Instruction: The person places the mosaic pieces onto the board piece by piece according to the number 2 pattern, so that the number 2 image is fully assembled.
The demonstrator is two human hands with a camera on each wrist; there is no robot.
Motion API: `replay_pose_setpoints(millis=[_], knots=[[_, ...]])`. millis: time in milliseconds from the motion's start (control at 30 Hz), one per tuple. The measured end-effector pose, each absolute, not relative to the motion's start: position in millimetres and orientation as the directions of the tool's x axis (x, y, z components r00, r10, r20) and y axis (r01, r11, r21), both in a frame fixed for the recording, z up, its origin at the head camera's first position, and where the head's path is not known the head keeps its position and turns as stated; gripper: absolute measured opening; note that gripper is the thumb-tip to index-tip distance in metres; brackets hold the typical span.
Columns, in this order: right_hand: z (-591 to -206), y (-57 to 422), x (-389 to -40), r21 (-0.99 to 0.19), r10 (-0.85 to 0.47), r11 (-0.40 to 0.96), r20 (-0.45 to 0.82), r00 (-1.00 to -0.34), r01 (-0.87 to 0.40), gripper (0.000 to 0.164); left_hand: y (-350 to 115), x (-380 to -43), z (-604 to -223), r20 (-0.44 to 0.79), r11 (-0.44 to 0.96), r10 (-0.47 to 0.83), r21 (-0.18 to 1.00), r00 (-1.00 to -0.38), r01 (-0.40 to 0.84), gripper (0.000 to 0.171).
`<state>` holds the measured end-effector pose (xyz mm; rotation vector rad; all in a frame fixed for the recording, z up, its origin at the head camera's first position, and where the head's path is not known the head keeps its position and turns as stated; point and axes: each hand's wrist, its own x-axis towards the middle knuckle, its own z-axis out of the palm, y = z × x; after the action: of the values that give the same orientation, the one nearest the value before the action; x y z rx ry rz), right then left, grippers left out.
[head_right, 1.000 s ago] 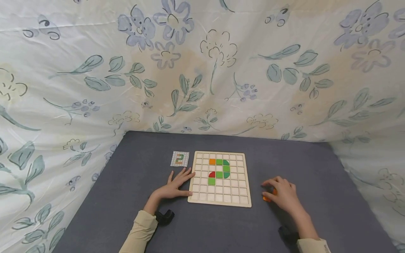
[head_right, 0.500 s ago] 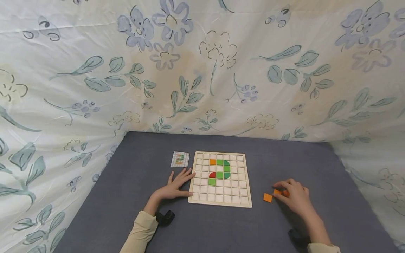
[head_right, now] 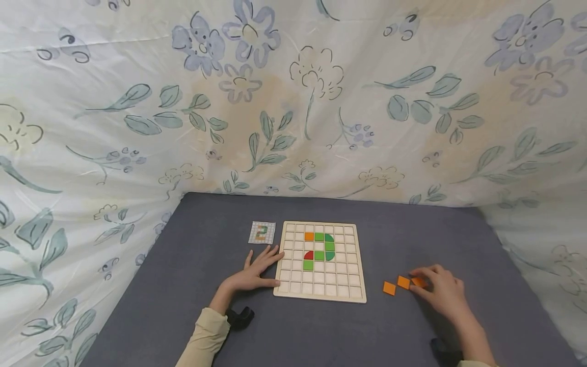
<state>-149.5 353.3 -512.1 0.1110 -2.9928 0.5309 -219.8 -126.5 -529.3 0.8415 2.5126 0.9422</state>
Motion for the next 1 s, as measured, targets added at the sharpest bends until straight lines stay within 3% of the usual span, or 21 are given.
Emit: replay_pose_setpoints(millis=[633, 1000], knots=[[-512, 370, -152, -0.312, 0.104, 0.944, -0.021, -0.994, 0.105, 0.055, -128, -219, -529, -0.088, 0.599, 0.635, 0.683, -0.767, 0.418, 0.076], [-508, 370, -153, -0.299, 0.060, 0.953, -0.002, -0.998, 0.058, 0.036, -127, -219, -529, -0.096, 0.608, 0.626, 0.680, -0.774, 0.409, 0.076]])
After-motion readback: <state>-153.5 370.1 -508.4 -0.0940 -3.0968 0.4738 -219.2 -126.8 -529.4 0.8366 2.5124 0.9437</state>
